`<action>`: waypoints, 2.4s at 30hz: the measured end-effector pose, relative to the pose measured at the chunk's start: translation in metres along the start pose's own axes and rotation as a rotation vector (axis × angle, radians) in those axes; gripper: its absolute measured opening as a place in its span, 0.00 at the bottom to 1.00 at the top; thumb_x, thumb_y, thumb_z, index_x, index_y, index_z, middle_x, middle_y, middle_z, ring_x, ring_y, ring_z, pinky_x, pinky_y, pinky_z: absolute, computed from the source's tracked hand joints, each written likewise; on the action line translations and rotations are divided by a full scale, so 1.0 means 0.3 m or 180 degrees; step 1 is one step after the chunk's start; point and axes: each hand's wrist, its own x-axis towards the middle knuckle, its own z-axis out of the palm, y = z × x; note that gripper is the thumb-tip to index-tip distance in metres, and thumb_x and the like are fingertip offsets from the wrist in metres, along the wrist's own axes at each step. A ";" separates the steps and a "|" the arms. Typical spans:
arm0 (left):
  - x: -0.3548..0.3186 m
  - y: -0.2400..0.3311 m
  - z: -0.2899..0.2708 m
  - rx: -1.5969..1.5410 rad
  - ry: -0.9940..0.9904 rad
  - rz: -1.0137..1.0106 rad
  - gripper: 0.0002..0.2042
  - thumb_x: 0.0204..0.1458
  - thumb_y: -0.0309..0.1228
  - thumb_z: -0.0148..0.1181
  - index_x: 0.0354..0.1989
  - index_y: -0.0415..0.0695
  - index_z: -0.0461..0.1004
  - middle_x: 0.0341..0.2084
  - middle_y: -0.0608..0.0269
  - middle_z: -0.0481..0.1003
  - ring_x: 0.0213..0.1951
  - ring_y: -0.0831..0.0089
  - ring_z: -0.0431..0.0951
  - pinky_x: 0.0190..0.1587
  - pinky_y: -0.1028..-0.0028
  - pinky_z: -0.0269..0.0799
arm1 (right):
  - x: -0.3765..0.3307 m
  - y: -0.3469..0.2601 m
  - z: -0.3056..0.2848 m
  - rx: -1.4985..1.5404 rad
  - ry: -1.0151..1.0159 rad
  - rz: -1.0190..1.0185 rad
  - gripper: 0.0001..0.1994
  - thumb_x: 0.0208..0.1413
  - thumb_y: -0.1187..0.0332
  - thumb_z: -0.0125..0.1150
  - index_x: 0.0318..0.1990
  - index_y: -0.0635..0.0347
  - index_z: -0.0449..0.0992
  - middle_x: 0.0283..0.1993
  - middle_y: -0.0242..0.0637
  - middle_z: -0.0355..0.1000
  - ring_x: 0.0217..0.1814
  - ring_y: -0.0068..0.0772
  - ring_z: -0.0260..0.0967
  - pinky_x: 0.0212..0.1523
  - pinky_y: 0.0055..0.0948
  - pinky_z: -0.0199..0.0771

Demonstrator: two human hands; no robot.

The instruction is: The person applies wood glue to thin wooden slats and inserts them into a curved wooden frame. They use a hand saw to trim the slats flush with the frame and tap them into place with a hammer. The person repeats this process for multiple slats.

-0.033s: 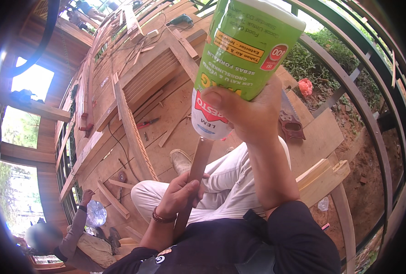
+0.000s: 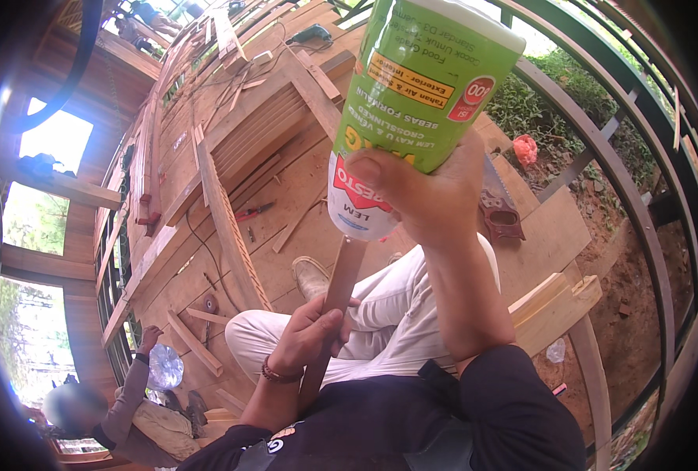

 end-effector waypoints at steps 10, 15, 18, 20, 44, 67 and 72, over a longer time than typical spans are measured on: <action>0.015 0.002 -0.009 0.0032 -0.0010 0.0082 0.18 0.70 0.36 0.50 0.62 0.37 0.70 0.27 0.65 0.74 0.23 0.81 0.72 0.27 0.81 0.69 | 0.006 0.004 -0.006 0.0107 -0.0053 -0.0155 0.22 0.47 0.71 0.80 0.49 0.67 0.78 0.42 0.37 0.81 0.38 0.26 0.79 0.40 0.27 0.80; 0.013 0.004 -0.010 -0.0007 -0.0018 0.0135 0.18 0.70 0.36 0.50 0.61 0.35 0.69 0.28 0.65 0.74 0.23 0.81 0.72 0.27 0.81 0.69 | 0.005 0.002 -0.003 0.0157 -0.0041 -0.0180 0.23 0.47 0.70 0.81 0.49 0.67 0.78 0.42 0.37 0.81 0.39 0.25 0.79 0.41 0.26 0.80; 0.008 0.010 -0.017 0.0035 -0.0010 0.0190 0.19 0.70 0.36 0.50 0.61 0.35 0.69 0.28 0.64 0.75 0.22 0.80 0.72 0.26 0.81 0.69 | 0.001 -0.003 -0.005 0.0093 -0.0053 -0.0137 0.24 0.47 0.70 0.81 0.50 0.67 0.78 0.43 0.37 0.81 0.40 0.25 0.79 0.42 0.26 0.80; 0.006 0.020 -0.013 -0.0024 0.0005 0.0235 0.19 0.70 0.36 0.50 0.61 0.35 0.69 0.28 0.64 0.75 0.22 0.80 0.72 0.26 0.81 0.69 | 0.001 -0.004 -0.005 0.0095 -0.0065 -0.0126 0.24 0.47 0.70 0.81 0.51 0.67 0.77 0.43 0.37 0.81 0.40 0.25 0.78 0.42 0.26 0.80; -0.005 0.031 0.017 0.1931 0.1136 0.0933 0.17 0.60 0.36 0.68 0.46 0.36 0.72 0.26 0.59 0.75 0.30 0.75 0.72 0.35 0.72 0.70 | 0.009 0.022 -0.009 0.0399 0.0363 -0.0281 0.24 0.50 0.66 0.79 0.50 0.67 0.73 0.39 0.34 0.76 0.35 0.21 0.75 0.37 0.23 0.77; -0.011 0.008 -0.024 0.1796 0.1475 0.1044 0.13 0.62 0.32 0.64 0.48 0.37 0.72 0.28 0.59 0.77 0.30 0.77 0.75 0.35 0.74 0.72 | 0.005 0.017 0.010 -0.0015 0.0085 -0.0129 0.26 0.47 0.66 0.81 0.51 0.69 0.77 0.42 0.36 0.79 0.39 0.24 0.77 0.42 0.26 0.77; -0.027 0.051 -0.184 0.0229 0.1913 0.1282 0.07 0.65 0.28 0.59 0.47 0.42 0.70 0.28 0.71 0.73 0.28 0.84 0.70 0.29 0.77 0.69 | 0.034 0.052 0.026 -0.0662 -0.0246 0.0601 0.27 0.46 0.65 0.80 0.52 0.67 0.77 0.42 0.36 0.80 0.39 0.25 0.77 0.41 0.28 0.77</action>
